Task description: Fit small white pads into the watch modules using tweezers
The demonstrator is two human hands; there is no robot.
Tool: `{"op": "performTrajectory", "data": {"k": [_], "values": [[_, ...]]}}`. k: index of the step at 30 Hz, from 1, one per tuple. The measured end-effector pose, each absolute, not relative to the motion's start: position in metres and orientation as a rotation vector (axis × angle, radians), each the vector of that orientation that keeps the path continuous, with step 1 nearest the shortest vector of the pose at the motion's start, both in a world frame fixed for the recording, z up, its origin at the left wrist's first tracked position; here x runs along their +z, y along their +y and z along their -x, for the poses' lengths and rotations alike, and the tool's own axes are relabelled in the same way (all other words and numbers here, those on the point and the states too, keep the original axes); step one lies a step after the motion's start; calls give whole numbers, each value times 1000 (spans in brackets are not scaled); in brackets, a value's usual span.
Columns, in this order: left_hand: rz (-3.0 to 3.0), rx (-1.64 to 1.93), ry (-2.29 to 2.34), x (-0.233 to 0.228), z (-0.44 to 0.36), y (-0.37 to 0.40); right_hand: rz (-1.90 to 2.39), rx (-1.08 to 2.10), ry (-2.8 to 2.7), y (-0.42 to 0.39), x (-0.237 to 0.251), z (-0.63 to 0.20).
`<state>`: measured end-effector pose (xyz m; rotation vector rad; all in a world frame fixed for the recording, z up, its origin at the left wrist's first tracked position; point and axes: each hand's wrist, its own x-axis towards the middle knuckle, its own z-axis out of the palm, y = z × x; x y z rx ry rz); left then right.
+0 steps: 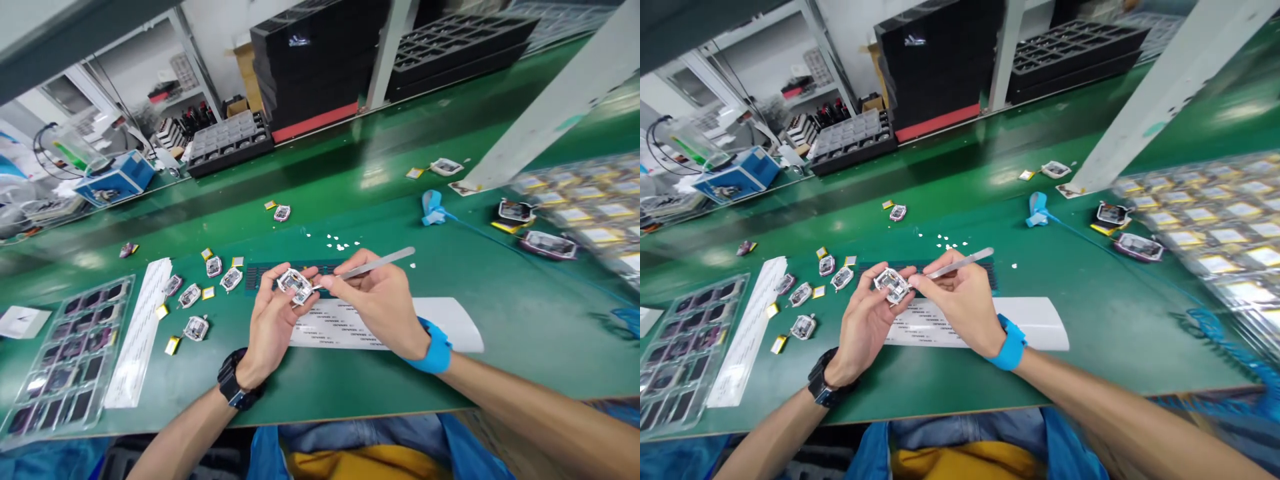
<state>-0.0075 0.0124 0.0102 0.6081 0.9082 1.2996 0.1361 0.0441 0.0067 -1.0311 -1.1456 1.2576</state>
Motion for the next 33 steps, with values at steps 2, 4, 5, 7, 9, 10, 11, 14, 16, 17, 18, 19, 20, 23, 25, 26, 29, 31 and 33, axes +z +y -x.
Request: {"op": "performTrajectory", "data": {"k": [2,4,5,7,9,10,11,14,16,17,18,19,20,23,25,26,29,31,33], "values": [[-592,1315,877,11,6,10,1036,1228,-1172,42,4,-136],[-578,1331,858,11,4,8,1047,1173,-1203,41,3,-137],[-573,1337,854,11,4,7,1054,1145,-1217,40,3,-137],[-570,1338,858,12,3,7,1069,1109,-1243,39,5,-137],[-575,1329,871,12,3,7,1082,1104,-1263,38,6,-137],[-579,1322,880,13,3,7,1089,1109,-1269,37,7,-137],[-586,1316,889,13,3,7,1095,1118,-1273,37,7,-137],[-613,1299,910,13,3,7,1103,1127,-1280,36,8,-137],[-624,1295,911,13,3,7,1106,1113,-1288,36,7,-137],[-622,1296,909,13,3,7,1105,1103,-1292,36,7,-137],[-616,1298,904,13,3,7,1102,1090,-1296,36,7,-136],[-608,1302,899,13,3,7,1095,1075,-1300,36,6,-136],[-601,1307,894,13,3,7,1086,1059,-1303,36,6,-136],[-605,1316,891,11,2,6,1073,1010,-1320,34,6,-135],[-644,1316,903,10,2,6,1089,991,-1354,33,7,-135],[-674,1316,914,9,2,5,1099,989,-1378,33,8,-135],[-759,1314,953,7,1,4,1107,1024,-1407,33,9,-137],[-786,1308,998,6,1,4,1094,1078,-1353,34,9,-139],[-798,1293,1056,5,2,5,1068,1137,-1296,37,8,-142]]}}
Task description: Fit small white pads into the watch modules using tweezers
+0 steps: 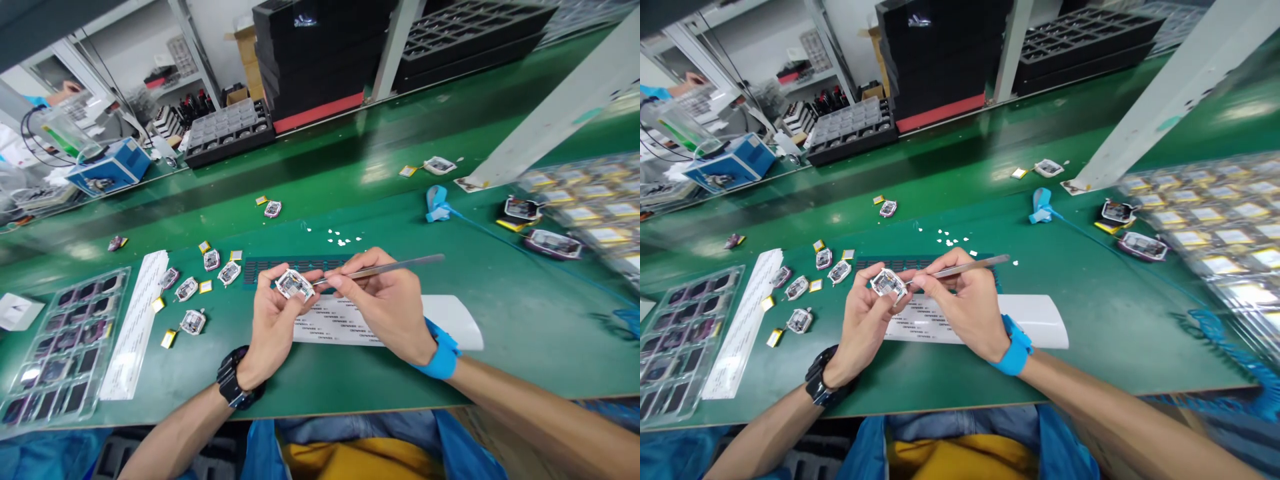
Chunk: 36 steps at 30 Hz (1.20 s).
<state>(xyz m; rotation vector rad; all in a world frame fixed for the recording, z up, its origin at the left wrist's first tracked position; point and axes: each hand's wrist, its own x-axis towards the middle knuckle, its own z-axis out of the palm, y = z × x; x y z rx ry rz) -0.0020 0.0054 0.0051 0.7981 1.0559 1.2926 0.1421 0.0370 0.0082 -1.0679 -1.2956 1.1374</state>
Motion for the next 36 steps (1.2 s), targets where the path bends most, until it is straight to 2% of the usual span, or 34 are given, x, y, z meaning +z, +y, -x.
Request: {"op": "performTrajectory", "data": {"k": [5,11,17,26,36], "values": [[-844,1274,1140,7,6,11,1075,1213,-1334,52,14,-155],[-913,1412,1189,9,12,23,1094,1394,-1606,84,9,-173],[-801,1279,1104,-12,15,32,1160,1190,-1863,98,-13,-183],[-806,1217,1152,-26,13,31,1214,1107,-1882,95,-19,-185],[-804,1207,1170,-24,12,32,1008,1668,-1708,112,-14,-197]]}}
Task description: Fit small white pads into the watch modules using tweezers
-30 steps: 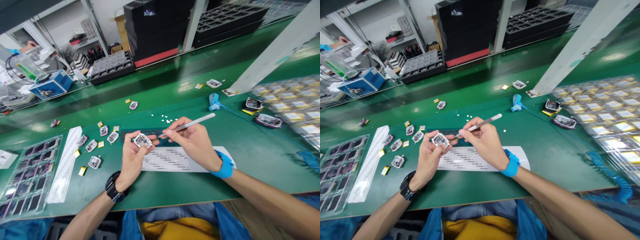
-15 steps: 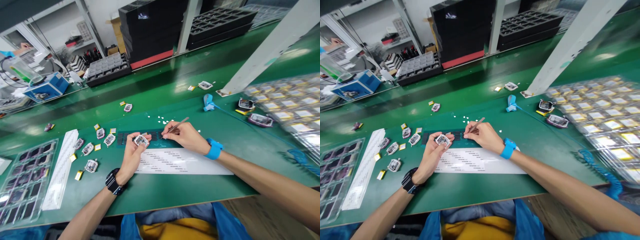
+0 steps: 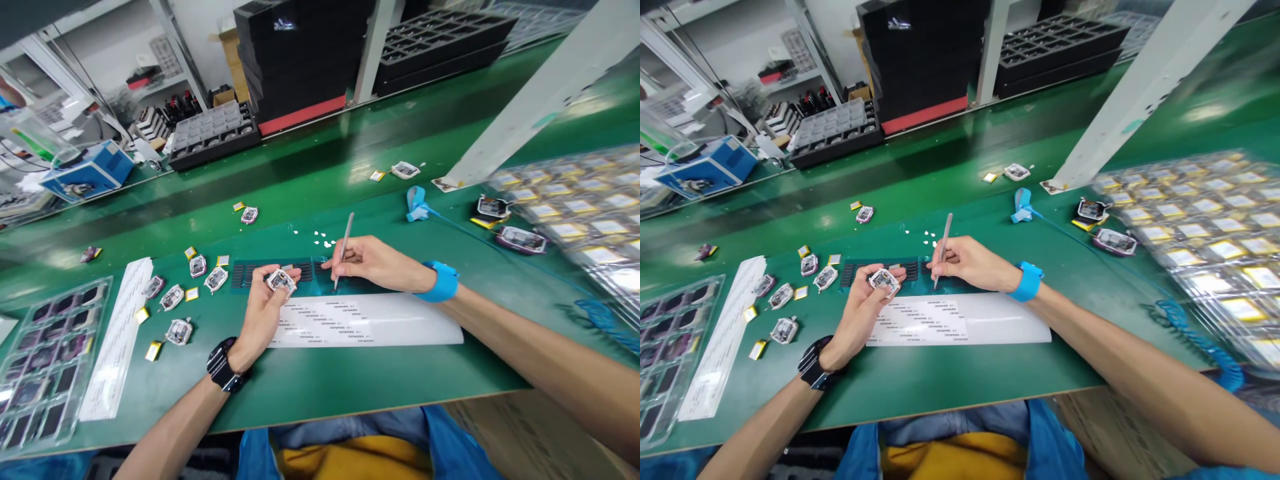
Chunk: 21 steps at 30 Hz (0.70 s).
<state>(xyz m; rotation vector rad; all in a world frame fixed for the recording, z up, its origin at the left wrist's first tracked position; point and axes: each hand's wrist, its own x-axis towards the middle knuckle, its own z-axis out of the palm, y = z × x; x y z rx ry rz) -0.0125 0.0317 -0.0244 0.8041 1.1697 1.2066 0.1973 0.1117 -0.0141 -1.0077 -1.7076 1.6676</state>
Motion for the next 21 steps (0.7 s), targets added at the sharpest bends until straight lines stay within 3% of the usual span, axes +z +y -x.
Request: {"op": "performTrajectory", "data": {"k": [6,13,21], "values": [[-642,1089,1055,1,12,28,1019,1351,-1502,83,5,-185],[-591,889,900,9,5,16,878,1101,-1783,56,20,-171],[-610,886,885,2,7,17,827,1061,-1905,54,13,-174]]}}
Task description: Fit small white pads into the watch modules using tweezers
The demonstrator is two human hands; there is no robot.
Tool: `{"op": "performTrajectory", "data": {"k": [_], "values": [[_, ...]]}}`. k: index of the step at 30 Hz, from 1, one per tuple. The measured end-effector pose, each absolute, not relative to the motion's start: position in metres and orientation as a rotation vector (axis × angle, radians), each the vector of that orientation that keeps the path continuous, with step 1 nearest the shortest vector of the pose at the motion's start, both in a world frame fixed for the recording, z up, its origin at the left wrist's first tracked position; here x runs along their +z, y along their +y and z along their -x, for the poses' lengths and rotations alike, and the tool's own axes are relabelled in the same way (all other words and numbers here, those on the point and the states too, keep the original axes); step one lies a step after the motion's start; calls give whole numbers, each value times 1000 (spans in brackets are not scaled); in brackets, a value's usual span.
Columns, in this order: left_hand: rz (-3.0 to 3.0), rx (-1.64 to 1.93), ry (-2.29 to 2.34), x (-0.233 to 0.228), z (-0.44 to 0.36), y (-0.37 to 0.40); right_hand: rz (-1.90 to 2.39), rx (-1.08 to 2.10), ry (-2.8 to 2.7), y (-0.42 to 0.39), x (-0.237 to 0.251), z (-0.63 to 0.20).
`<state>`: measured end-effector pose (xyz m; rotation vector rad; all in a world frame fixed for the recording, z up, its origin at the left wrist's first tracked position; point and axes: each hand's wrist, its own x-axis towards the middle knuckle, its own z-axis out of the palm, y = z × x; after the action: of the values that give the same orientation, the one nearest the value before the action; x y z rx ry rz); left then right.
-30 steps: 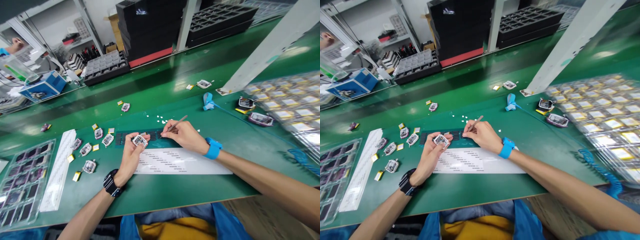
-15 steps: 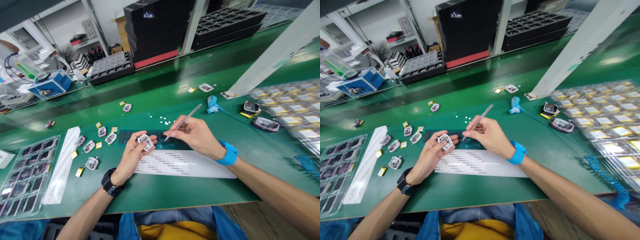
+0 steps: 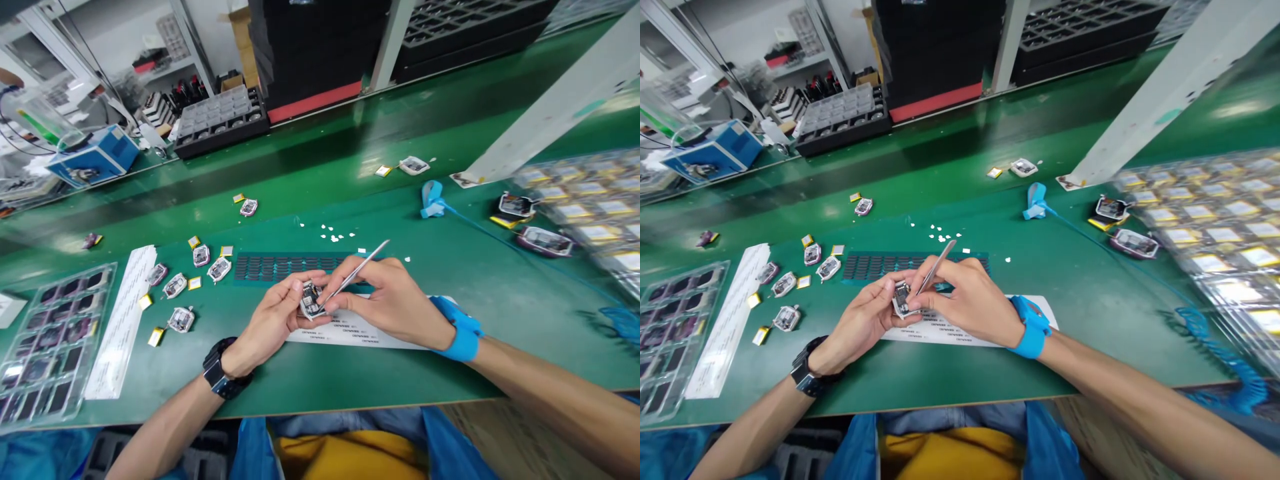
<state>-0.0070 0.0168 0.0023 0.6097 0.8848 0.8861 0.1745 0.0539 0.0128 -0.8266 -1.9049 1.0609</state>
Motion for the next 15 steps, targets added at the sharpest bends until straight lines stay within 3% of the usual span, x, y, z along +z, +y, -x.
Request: {"op": "performTrajectory", "data": {"k": [15], "values": [[-598,896,886,2,5,16,822,1021,-1986,53,10,-176]]}}
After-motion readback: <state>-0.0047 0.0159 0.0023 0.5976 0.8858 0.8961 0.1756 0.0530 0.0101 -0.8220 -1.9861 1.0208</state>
